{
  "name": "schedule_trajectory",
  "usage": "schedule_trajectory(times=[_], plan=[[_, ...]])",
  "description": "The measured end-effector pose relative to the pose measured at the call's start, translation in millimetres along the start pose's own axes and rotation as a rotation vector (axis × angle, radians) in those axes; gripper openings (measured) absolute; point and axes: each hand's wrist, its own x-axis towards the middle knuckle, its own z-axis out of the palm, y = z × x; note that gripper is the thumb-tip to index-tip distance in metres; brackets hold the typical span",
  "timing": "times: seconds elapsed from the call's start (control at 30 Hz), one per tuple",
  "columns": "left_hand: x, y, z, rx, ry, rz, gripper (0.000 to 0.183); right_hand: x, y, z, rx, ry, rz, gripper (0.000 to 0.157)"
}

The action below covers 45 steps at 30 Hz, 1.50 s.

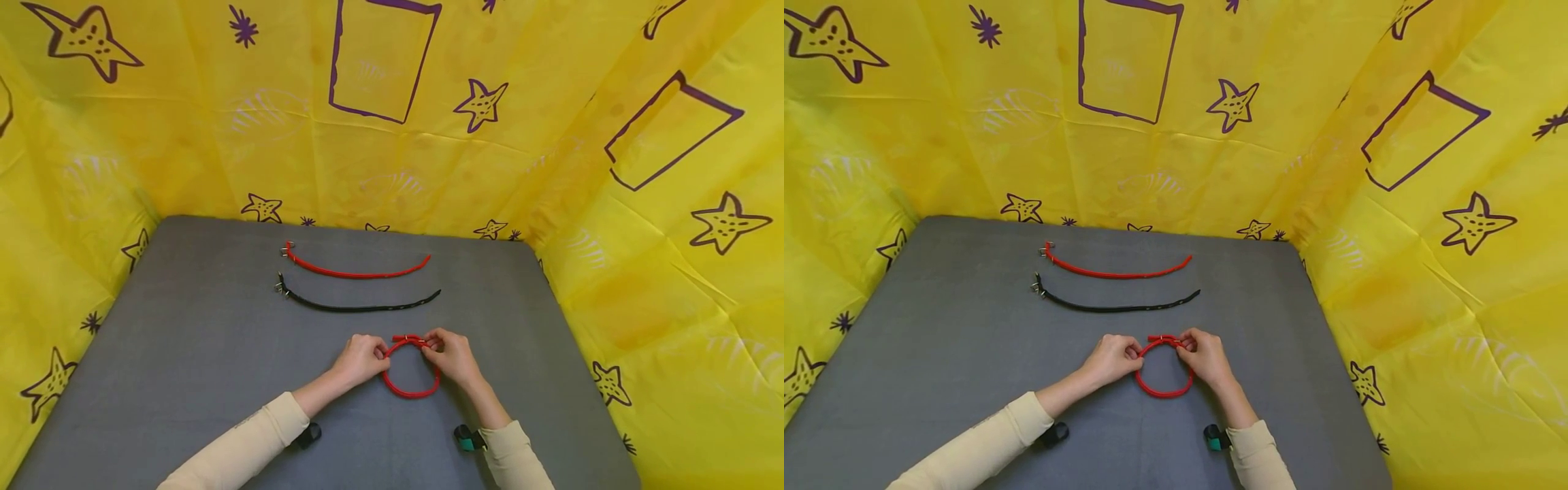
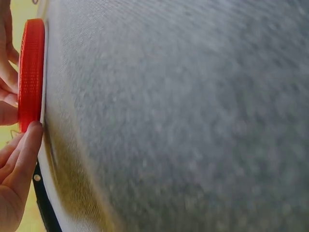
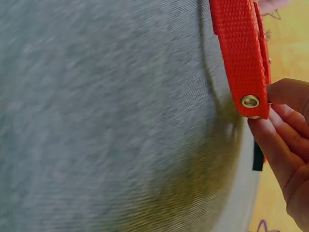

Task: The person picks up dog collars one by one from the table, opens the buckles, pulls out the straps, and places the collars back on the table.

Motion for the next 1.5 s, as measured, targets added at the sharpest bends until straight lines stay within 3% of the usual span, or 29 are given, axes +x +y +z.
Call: schedule_trajectory(times=[0.3, 0.6, 0.9, 1.13, 1.33, 1.5], plan=[[1.0, -3.2, -22.7, -0.064, 0.091, -0.03, 0.011, 16, -18, -3.1, -0.024, 0.081, -0.151, 0.015], [8.0, -13.0, -52.0, -0.257, 0.136, -0.084, 0.02, 38, -45, -4.7, 0.046, 0.126, -0.27, 0.016], [11.3, -21.2, -93.4, -0.493, 0.051, -0.24, 0.033, 56, -72, -2.6, 0.122, 0.202, -0.401, 0.018], [-1.7, 6.7, -131.9, -0.609, -0.008, -0.301, 0.034, 60, -83, 4.1, 0.173, 0.206, -0.445, 0.016], [-2.2, -10.7, -129.1, -0.618, 0.009, -0.287, 0.035, 62, -89, 7.7, 0.186, 0.218, -0.471, 0.022], [-2.9, -27.1, -123.6, -0.622, 0.036, -0.276, 0.039, 59, -109, 1.1, 0.233, 0.199, -0.457, 0.024]])
